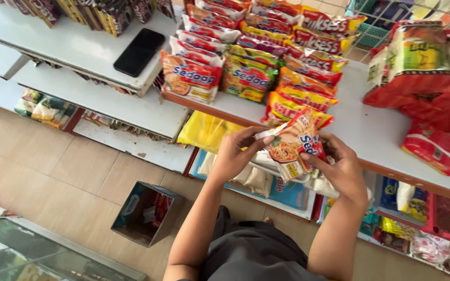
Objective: The person repeatedly picks up packets of instant noodles from a cardboard box on the floor and places them on a nearby shelf. They handle multiple brands and arrange the packets in rows on the shelf.
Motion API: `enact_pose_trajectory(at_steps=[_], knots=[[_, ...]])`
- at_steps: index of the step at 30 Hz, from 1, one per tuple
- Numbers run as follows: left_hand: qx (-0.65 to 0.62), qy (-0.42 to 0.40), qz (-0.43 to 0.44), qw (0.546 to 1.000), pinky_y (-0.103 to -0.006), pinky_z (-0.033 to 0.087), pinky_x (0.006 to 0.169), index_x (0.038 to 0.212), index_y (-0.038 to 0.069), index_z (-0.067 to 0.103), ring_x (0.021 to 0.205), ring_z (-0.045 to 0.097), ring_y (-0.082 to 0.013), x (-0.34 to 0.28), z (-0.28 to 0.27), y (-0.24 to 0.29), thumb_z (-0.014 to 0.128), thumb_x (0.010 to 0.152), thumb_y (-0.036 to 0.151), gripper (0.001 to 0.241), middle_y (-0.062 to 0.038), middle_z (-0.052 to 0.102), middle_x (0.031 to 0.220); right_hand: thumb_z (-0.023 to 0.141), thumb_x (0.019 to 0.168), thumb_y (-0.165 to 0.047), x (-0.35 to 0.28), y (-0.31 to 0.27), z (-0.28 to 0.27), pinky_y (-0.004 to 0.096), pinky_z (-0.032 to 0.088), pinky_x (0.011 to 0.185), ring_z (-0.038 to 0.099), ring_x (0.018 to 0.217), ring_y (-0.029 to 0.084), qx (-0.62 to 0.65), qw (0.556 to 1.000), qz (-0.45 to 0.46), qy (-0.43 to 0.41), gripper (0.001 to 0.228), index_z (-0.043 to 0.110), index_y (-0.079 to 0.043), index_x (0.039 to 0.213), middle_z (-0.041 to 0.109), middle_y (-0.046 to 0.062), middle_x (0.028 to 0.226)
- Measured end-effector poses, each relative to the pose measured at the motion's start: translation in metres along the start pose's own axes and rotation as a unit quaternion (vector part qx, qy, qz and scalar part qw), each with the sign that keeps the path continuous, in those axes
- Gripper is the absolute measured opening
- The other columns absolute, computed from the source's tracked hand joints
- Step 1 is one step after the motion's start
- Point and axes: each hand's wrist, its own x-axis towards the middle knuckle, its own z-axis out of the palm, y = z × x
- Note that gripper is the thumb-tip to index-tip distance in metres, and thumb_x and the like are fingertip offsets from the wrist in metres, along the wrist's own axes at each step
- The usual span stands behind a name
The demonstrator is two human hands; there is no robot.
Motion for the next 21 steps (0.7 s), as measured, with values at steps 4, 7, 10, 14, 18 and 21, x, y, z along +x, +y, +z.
enact_pose_trajectory(at_steps=[4,7,10,14,18,21], knots=[[-0.113,-0.003,-0.016,0.994,-0.0258,0.057,0.078,0.118,-0.003,0.069,0.085,0.069,-0.0077,-0.003,-0.04,-0.026,0.062,0.104,0.023,0.03,-0.006,0.075,0.09,0.086,0.079,-0.012,0.005,-0.012,0.04,0.027,0.055,0.084,0.067,0.094,0.009,-0.051,0.998,-0.006,0.024,0.046,0.068,0.002,0.12,0.074,0.005,0.103],[-0.018,0.047,-0.008,0.999,-0.0284,0.057,0.077,0.116,-0.002,0.074,0.085,0.07,-0.0106,-0.003,-0.075,-0.041,0.06,0.108,0.022,0.029,-0.009,0.076,0.092,0.089,0.078,-0.013,0.01,-0.018,0.065,0.027,0.055,0.083,0.066,0.094,0.01,-0.1,0.992,-0.032,0.074,0.048,0.069,0.002,0.119,0.074,0.006,0.105],[0.061,0.101,0.004,0.993,-0.029,0.057,0.078,0.122,0.001,0.072,0.089,0.072,-0.013,0.003,-0.114,-0.044,0.058,0.106,0.023,0.03,-0.009,0.077,0.099,0.089,0.082,-0.017,0.018,-0.024,0.087,0.028,0.056,0.084,0.068,0.094,0.01,-0.116,0.983,-0.046,0.134,0.046,0.069,0.002,0.119,0.075,0.008,0.108],[0.038,0.15,-0.026,0.988,-0.0305,0.057,0.083,0.124,0.003,0.071,0.096,0.072,-0.0173,0.006,-0.143,-0.036,0.059,0.106,0.024,0.031,-0.009,0.078,0.11,0.092,0.086,-0.017,0.034,-0.039,0.105,0.032,0.056,0.087,0.07,0.094,0.017,-0.245,0.941,-0.143,0.182,0.045,0.069,0.004,0.118,0.074,0.013,0.107],[0.038,0.157,0.009,0.987,-0.0335,0.057,0.094,0.131,0.006,0.068,0.122,0.068,-0.0208,0.01,-0.147,-0.031,0.058,0.106,0.024,0.032,-0.011,0.069,0.136,0.092,0.084,-0.021,0.077,-0.049,0.13,0.035,0.057,0.085,0.072,0.094,0.022,-0.261,0.937,-0.189,0.138,0.046,0.068,0.0,0.117,0.073,0.014,0.107],[0.074,0.145,0.004,0.987,-0.0377,0.051,0.104,0.143,0.008,0.059,0.136,0.058,-0.0252,0.011,-0.147,-0.032,0.059,0.106,0.023,0.04,-0.012,0.057,0.153,0.091,0.083,-0.024,0.105,-0.05,0.145,0.039,0.057,0.083,0.072,0.097,0.028,-0.296,0.933,-0.18,0.095,0.049,0.066,-0.002,0.119,0.072,0.014,0.108]])
